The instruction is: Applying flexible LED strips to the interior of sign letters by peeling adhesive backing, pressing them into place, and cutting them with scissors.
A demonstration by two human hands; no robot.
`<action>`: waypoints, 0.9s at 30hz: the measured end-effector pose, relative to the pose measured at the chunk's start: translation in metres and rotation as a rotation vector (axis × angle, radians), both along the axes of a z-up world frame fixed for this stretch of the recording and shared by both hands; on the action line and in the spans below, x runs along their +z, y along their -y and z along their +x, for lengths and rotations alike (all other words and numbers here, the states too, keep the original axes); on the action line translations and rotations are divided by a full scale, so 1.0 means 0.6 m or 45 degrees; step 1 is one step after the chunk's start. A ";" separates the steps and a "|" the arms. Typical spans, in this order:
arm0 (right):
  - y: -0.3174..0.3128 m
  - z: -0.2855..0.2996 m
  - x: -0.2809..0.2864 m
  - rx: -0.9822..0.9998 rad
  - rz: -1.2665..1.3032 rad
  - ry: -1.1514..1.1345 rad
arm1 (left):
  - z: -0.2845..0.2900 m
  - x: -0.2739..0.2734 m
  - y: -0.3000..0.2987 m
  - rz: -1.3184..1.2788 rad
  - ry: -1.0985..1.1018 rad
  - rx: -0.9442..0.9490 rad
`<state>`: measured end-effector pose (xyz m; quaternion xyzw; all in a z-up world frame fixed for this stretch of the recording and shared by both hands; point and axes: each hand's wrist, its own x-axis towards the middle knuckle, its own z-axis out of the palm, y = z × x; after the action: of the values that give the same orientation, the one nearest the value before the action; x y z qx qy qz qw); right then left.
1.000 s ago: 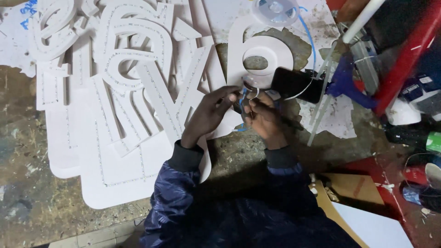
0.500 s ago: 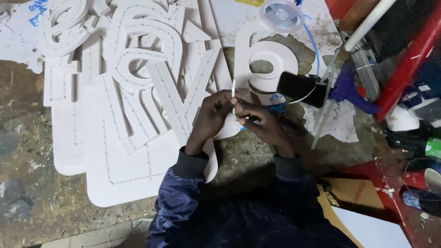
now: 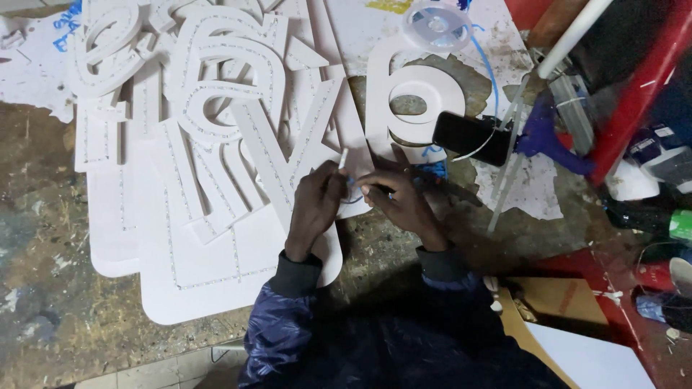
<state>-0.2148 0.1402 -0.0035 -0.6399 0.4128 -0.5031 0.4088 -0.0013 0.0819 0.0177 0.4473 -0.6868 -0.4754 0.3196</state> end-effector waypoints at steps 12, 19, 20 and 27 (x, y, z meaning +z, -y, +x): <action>-0.028 -0.263 -0.113 -0.814 0.081 -0.733 | 0.102 0.022 0.059 -0.064 -1.002 0.976; -0.052 -0.438 -0.216 -1.671 -0.044 -1.394 | 0.114 0.035 0.071 -0.194 -1.158 1.025; -0.055 -0.392 -0.177 -1.505 0.007 -1.313 | 0.098 0.043 0.062 -0.131 -1.119 0.899; 0.000 -0.080 -0.018 -0.681 -0.078 -0.106 | -0.034 -0.016 -0.005 0.013 -0.772 0.272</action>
<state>-0.2628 0.1404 -0.0141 -0.5402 0.5681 -0.5788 0.2245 -0.0215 0.0852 0.0079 0.3564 -0.5071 -0.5543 0.5554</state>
